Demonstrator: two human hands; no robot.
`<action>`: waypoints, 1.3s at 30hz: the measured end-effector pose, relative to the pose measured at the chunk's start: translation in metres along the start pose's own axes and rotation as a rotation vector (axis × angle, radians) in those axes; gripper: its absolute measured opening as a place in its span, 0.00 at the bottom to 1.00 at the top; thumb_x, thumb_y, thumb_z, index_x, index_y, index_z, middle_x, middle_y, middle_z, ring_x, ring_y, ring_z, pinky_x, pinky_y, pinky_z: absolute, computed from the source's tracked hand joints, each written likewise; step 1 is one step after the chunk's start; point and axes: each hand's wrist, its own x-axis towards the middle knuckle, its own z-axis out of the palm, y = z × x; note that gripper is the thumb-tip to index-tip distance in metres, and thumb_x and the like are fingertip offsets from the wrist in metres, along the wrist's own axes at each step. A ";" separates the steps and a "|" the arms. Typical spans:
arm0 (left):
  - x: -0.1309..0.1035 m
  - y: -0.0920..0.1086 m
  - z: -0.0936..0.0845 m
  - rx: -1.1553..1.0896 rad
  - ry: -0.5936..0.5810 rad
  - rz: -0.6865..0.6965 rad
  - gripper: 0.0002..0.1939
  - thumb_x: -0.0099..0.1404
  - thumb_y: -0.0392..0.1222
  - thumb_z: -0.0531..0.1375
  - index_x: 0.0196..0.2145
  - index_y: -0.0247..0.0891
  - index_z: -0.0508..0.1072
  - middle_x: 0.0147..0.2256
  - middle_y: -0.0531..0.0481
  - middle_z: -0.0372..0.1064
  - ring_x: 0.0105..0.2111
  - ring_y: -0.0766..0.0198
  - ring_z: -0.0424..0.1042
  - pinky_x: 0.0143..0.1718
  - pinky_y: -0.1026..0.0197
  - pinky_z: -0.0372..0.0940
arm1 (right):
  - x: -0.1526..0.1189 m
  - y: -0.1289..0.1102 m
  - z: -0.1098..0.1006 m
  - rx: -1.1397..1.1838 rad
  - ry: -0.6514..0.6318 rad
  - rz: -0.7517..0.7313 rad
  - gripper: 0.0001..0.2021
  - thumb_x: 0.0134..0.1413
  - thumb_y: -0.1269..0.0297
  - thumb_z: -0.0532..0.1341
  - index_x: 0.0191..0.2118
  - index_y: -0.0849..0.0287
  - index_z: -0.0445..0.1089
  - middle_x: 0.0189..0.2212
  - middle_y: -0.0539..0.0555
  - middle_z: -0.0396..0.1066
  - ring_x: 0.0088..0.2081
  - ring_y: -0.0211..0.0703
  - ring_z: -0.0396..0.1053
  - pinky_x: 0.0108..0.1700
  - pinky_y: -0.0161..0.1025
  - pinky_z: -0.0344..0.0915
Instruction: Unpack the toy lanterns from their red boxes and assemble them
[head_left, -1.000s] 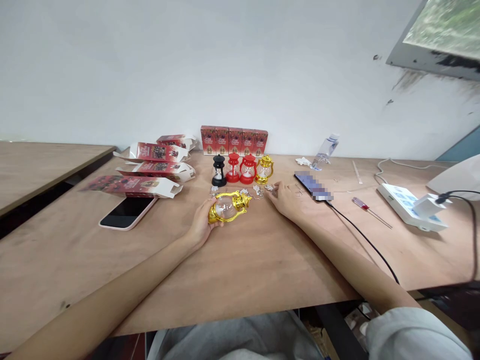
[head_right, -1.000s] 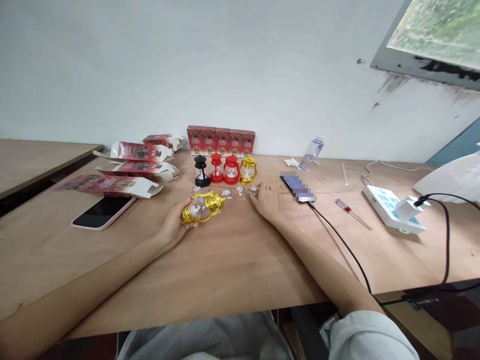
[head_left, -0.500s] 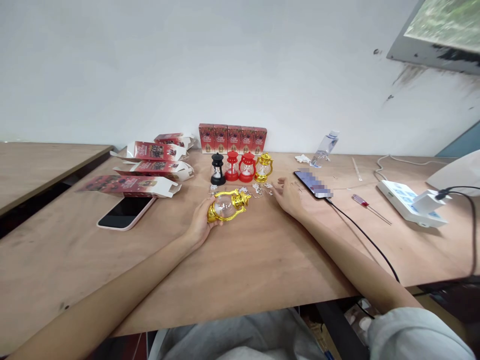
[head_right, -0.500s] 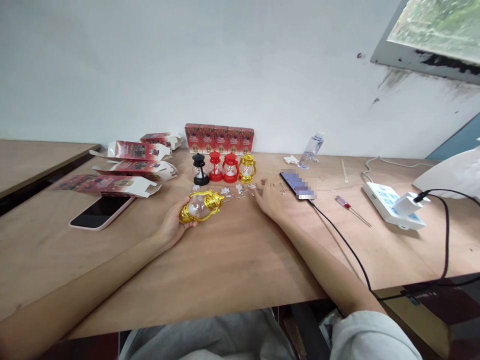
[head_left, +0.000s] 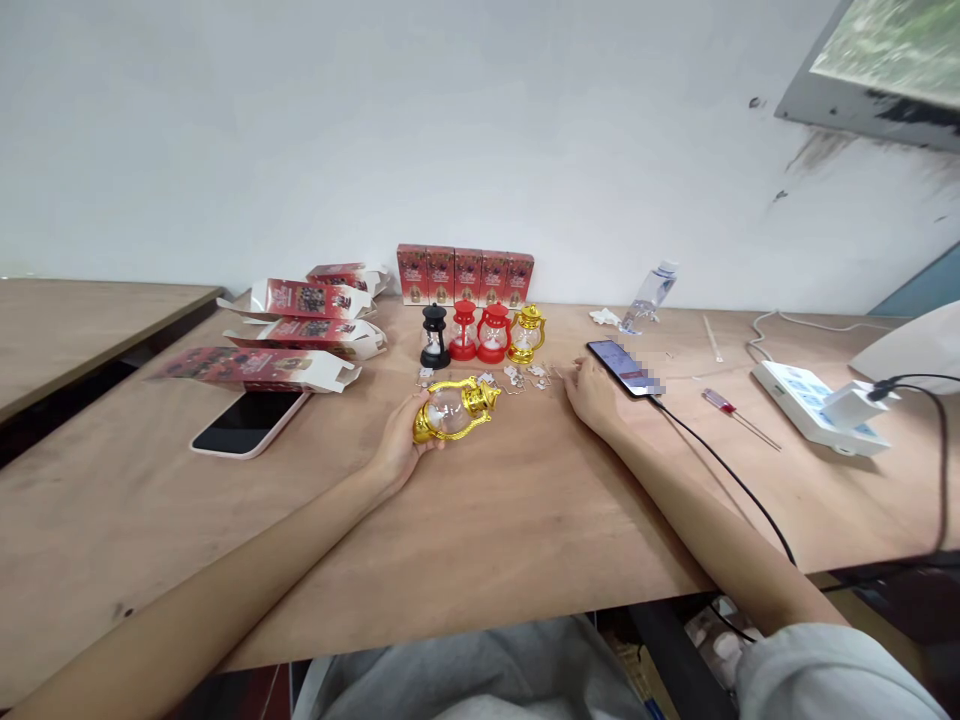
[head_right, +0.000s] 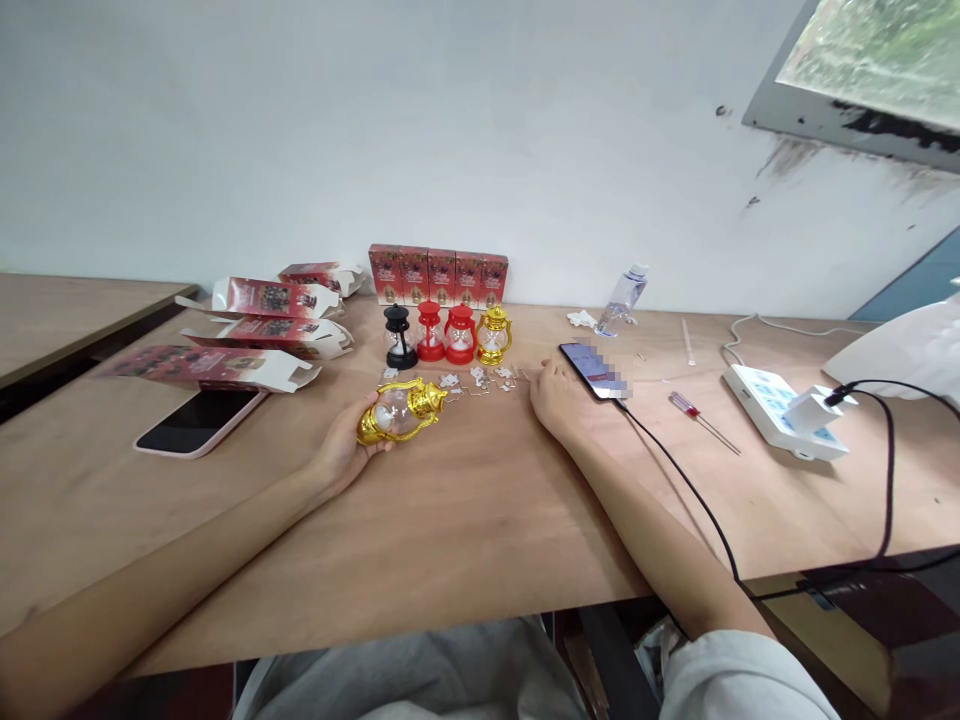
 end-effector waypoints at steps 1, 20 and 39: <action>0.000 0.000 0.000 -0.001 0.005 0.000 0.15 0.51 0.49 0.60 0.31 0.35 0.66 0.25 0.54 0.64 0.21 0.69 0.66 0.15 0.68 0.62 | -0.001 -0.001 0.000 0.052 0.025 -0.011 0.17 0.57 0.64 0.50 0.49 0.69 0.59 0.45 0.68 0.68 0.48 0.56 0.65 0.46 0.47 0.61; -0.020 0.000 0.001 0.785 -0.036 1.015 0.23 0.52 0.42 0.66 0.45 0.40 0.65 0.41 0.48 0.65 0.42 0.61 0.65 0.42 0.58 0.62 | -0.070 -0.099 -0.020 1.002 -0.324 -0.378 0.15 0.58 0.61 0.55 0.51 0.53 0.63 0.52 0.56 0.63 0.45 0.40 0.68 0.48 0.43 0.67; -0.014 -0.009 -0.012 1.290 -0.252 1.319 0.18 0.60 0.36 0.57 0.48 0.42 0.62 0.45 0.46 0.72 0.49 0.59 0.69 0.49 0.54 0.54 | -0.085 -0.106 -0.028 0.628 0.241 -0.822 0.08 0.57 0.70 0.56 0.33 0.53 0.72 0.38 0.55 0.68 0.41 0.41 0.68 0.41 0.41 0.67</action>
